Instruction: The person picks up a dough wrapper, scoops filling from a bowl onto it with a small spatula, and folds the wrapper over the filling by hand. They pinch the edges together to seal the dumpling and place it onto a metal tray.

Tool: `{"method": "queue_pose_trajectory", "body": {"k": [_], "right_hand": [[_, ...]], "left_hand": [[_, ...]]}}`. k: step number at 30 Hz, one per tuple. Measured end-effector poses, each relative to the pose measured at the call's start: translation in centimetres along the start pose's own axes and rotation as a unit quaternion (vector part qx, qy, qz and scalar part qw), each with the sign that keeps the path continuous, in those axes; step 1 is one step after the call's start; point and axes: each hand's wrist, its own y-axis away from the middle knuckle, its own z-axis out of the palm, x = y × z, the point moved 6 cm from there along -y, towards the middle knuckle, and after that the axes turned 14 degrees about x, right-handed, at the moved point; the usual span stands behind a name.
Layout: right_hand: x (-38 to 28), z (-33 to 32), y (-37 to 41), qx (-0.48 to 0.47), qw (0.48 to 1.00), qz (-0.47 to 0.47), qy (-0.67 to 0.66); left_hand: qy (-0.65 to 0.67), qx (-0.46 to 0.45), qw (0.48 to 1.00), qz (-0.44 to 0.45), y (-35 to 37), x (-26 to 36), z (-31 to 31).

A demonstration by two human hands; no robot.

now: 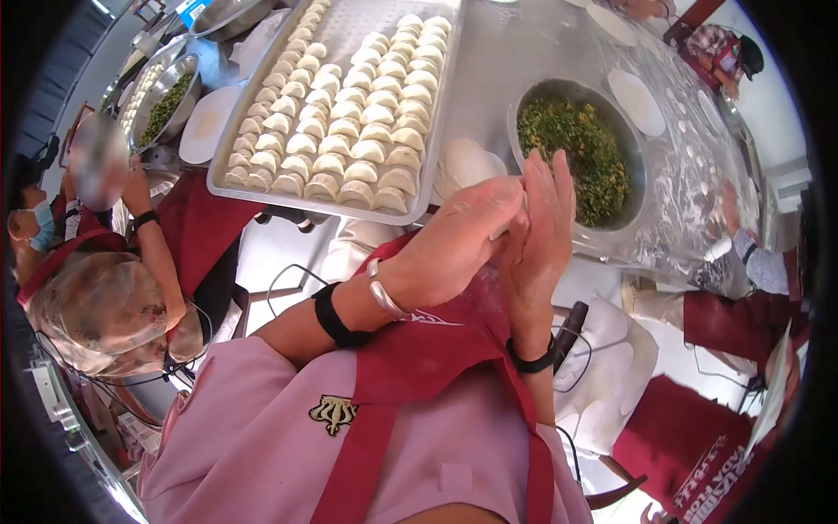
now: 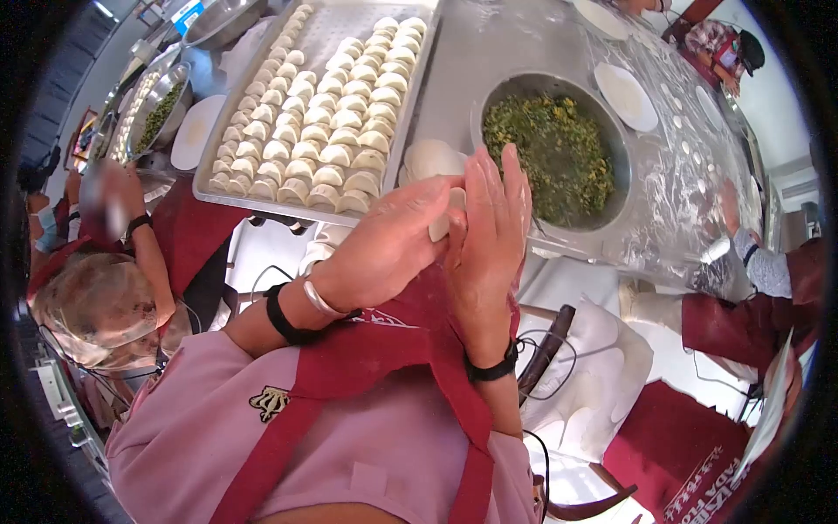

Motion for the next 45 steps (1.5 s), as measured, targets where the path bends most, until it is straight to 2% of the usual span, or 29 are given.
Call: {"method": "queue_pose_trajectory", "body": {"k": [2, 5, 8, 9, 12, 14, 18, 20, 21, 23, 28, 31, 37, 40, 43, 45], "right_hand": [[0.1, 0.6, 0.1, -0.013, 1.0, 0.009, 0.0], [-0.5, -0.1, -0.3, 0.002, 0.995, 0.06, -0.085], [-0.7, -1.9, -0.6, 0.006, 0.993, 0.077, -0.093], [-0.3, -2.2, -0.3, 0.002, 0.991, 0.084, -0.104], [0.7, -3.0, 1.2, -0.015, 0.986, 0.109, -0.127], [1.1, -3.3, 2.2, -0.033, 0.982, 0.123, -0.137], [1.5, -3.0, 4.3, -0.069, 0.975, 0.149, -0.152], [2.1, -2.7, 4.9, -0.088, 0.97, 0.164, -0.155], [2.4, -2.6, 5.3, -0.087, 0.97, 0.165, -0.155], [2.9, -2.4, 5.2, -0.097, 0.97, 0.174, -0.136], [4.6, -1.7, 6.1, -0.103, 0.968, 0.199, -0.118], [5.3, -1.2, 6.3, -0.114, 0.962, 0.221, -0.111], [5.6, -0.2, 5.9, -0.139, 0.957, 0.23, -0.112], [5.9, 0.1, 6.2, -0.136, 0.953, 0.239, -0.125], [6.0, 0.1, 6.5, -0.146, 0.95, 0.247, -0.12], [6.0, 0.1, 6.5, -0.143, 0.95, 0.254, -0.111]], "left_hand": [[-0.022, 0.005, 1.0, -0.004, -0.5, -0.3, -0.7], [-0.021, -0.003, 0.999, -0.042, -0.4, 1.1, -1.1], [-0.168, 0.026, 0.986, -0.006, -1.1, 4.6, -2.3], [-0.242, 0.015, 0.969, 0.048, -1.7, 6.4, -3.3], [-0.303, 0.028, 0.948, 0.094, -4.5, 11.0, -6.3], [-0.379, 0.089, 0.913, 0.121, -7.0, 14.6, -8.4], [-0.445, 0.181, 0.861, 0.166, -13.9, 20.8, -14.3], [-0.498, 0.192, 0.818, 0.214, -17.8, 23.4, -17.1], [-0.544, 0.213, 0.778, 0.23, -19.1, 24.4, -17.6], [-0.59, 0.228, 0.737, 0.239, -22.4, 25.7, -19.4], [-0.656, 0.243, 0.64, 0.318, -29.9, 26.3, -24.6], [-0.687, 0.256, 0.616, 0.288, -31.6, 25.4, -25.5], [-0.683, 0.23, 0.633, 0.283, -32.7, 23.7, -26.2], [-0.721, 0.205, 0.583, 0.312, -32.8, 23.5, -25.6], [-0.698, 0.241, 0.61, 0.287, -33.3, 23.2, -26.1], [-0.713, 0.227, 0.594, 0.296, -33.3, 22.9, -26.0]]}}
